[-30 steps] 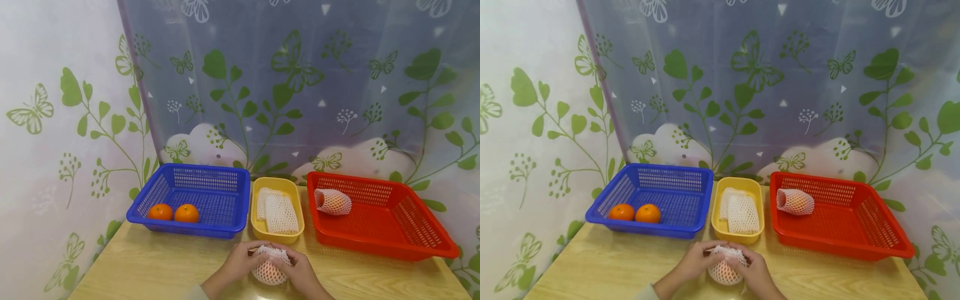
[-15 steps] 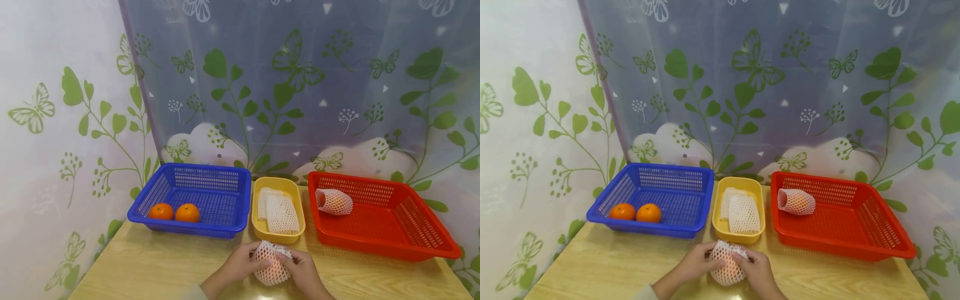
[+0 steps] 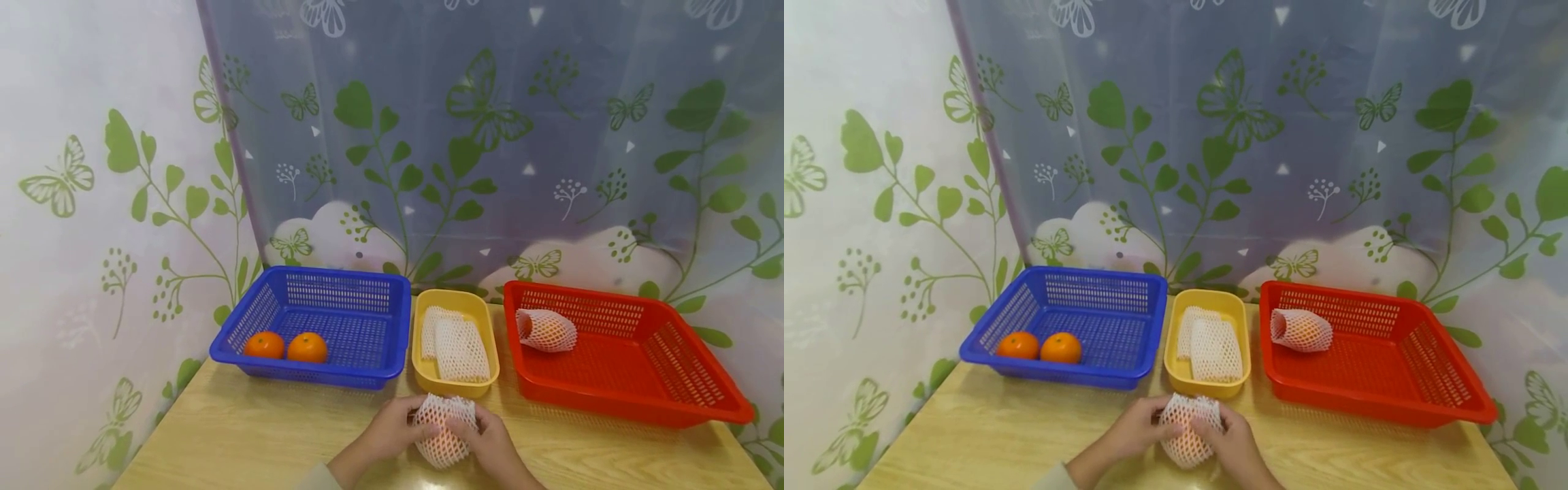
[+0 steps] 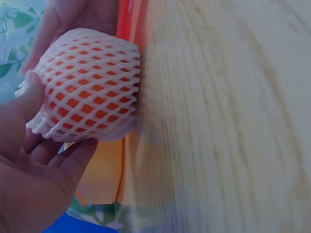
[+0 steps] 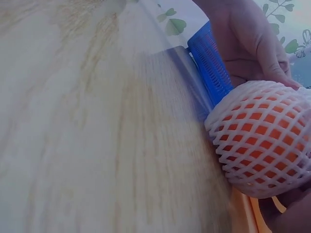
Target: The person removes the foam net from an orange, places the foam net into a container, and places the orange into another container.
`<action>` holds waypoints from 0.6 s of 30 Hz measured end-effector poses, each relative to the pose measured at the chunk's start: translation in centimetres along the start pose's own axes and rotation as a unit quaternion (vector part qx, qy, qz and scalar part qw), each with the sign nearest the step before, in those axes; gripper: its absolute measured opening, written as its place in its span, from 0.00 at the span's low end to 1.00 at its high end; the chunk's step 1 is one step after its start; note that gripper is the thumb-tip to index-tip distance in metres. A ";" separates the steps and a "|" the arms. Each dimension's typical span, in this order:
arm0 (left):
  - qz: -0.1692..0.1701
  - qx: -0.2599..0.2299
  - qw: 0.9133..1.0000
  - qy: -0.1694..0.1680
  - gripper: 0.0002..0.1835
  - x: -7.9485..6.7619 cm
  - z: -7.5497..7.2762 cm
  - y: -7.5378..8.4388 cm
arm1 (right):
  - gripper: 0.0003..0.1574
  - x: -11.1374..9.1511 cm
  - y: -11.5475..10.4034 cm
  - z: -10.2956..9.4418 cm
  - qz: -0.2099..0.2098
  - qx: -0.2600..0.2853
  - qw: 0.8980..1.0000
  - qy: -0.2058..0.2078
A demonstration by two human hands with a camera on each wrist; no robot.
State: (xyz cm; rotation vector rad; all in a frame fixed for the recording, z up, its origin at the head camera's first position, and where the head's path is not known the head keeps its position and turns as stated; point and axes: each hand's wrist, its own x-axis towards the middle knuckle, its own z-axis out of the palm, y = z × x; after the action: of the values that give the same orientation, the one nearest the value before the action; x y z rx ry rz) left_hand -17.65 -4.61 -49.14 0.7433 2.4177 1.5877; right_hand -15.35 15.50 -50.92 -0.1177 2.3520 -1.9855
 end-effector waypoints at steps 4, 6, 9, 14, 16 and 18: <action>-0.011 0.029 0.999 0.031 0.13 0.1 -0.2 0.3 | 0.33 -0.1 0.2 0.0 0.007 -0.011 0.999 -0.034; -0.011 0.045 0.998 0.050 0.10 0.0 -0.3 0.4 | 0.34 -0.1 0.1 0.0 0.002 -0.014 0.999 -0.038; -0.008 0.053 0.997 0.063 0.10 0.0 -0.4 0.6 | 0.34 -0.1 0.0 0.0 -0.002 -0.019 0.999 -0.040; 0.001 0.062 0.997 0.052 0.10 0.0 -0.6 0.5 | 0.34 0.0 -0.1 -0.1 0.003 -0.030 0.999 -0.044; 0.000 0.066 0.997 0.044 0.11 -0.1 -0.7 0.4 | 0.34 0.0 0.0 -0.1 0.001 -0.033 0.998 -0.046; -0.004 0.072 0.997 0.038 0.13 -0.1 -0.9 0.4 | 0.33 0.1 0.0 -0.1 0.001 -0.032 0.998 -0.046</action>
State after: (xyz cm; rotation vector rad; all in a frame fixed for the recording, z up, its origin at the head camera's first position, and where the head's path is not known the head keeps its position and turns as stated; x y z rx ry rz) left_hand -17.80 -5.25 -48.44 0.7075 2.6088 1.4749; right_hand -15.43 15.59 -50.94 -0.2067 2.3570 -1.8626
